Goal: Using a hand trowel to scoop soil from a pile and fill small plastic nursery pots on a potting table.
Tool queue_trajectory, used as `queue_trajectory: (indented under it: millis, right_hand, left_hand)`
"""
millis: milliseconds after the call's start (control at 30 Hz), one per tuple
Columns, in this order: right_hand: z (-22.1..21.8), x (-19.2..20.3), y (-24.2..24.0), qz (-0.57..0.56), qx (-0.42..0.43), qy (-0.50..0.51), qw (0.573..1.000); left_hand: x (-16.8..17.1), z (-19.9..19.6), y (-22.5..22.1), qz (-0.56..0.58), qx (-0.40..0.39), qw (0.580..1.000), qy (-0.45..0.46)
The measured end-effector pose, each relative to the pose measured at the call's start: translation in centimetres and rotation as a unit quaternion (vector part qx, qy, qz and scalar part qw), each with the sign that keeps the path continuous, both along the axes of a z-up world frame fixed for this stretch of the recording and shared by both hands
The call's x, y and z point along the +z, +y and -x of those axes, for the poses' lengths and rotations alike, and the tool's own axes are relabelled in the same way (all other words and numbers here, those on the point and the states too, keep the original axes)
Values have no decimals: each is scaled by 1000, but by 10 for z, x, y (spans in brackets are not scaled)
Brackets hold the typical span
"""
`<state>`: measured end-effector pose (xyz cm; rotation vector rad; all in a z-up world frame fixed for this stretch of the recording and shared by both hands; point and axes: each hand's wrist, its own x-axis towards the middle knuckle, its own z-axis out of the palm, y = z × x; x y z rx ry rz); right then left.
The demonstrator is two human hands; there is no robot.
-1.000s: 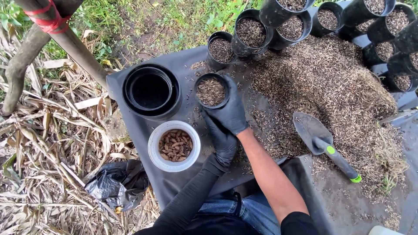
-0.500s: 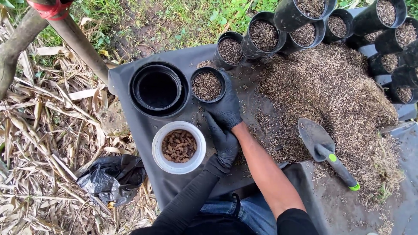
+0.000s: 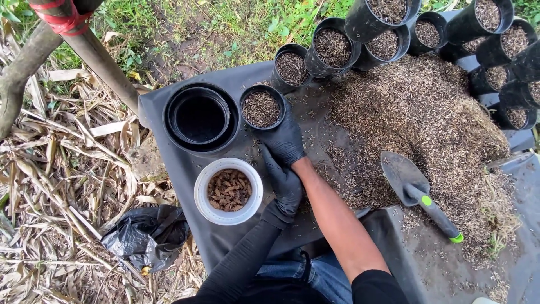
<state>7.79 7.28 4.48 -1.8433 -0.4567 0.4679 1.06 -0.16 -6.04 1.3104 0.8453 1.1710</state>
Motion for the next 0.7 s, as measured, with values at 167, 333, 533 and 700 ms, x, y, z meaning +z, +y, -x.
queue_trajectory:
  millis: [167,333,533,700]
  right_hand:
    - [6,19,4,22,-1,4,1000]
    - [10,23,4,49,-8,7,999]
    - [15,39,13,51,-17,-6,999]
    - [13,33,9,63,-12,-21,998]
  left_hand:
    - [0,4,2,20,-15,1000,-16]
    - [-13,5,-1,33,-16,999,-30]
    - [-10,10,0,87,-24,988,-121]
    - [1,8,0,41,12,998,-52]
